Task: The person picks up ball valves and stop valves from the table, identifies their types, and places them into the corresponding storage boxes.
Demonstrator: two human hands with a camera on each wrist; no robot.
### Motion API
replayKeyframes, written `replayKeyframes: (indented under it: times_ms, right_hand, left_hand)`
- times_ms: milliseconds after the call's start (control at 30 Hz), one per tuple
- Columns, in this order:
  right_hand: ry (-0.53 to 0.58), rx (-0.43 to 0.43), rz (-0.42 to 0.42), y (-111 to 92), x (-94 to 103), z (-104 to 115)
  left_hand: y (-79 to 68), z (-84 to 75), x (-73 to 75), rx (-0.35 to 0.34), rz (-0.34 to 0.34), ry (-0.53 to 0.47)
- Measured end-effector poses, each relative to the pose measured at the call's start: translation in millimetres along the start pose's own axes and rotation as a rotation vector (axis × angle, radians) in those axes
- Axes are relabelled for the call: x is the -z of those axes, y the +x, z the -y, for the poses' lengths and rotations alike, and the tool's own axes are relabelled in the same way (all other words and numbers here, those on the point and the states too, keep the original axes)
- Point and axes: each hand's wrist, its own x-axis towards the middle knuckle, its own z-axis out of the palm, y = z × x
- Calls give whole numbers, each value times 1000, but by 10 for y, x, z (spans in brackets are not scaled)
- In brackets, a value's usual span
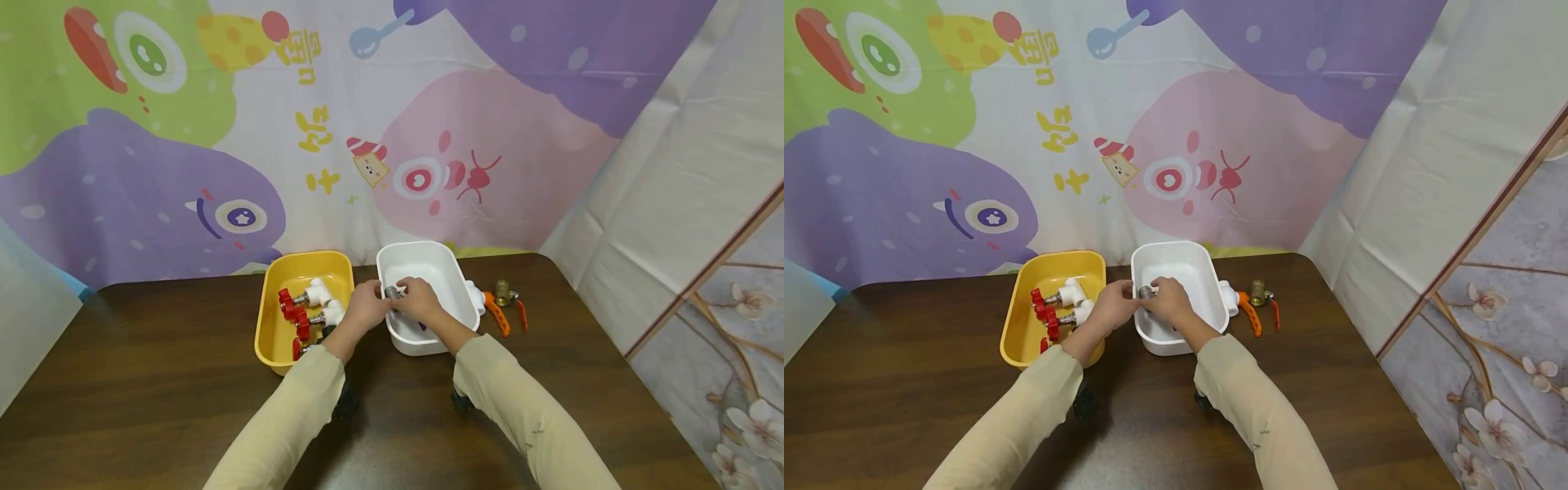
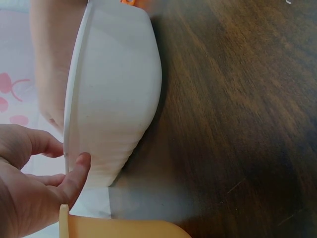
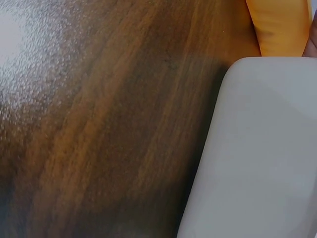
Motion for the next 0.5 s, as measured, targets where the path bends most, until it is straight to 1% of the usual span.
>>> replayKeyframes:
  times_ms: [167,500]
  right_hand:
    - [39,1,-12,-9,27,17]
    - [62,20,-53,2,87,-11]
  left_hand:
    - [8,8,-8,2,3,-3]
    - [-2,-4,-7,4,5,-22]
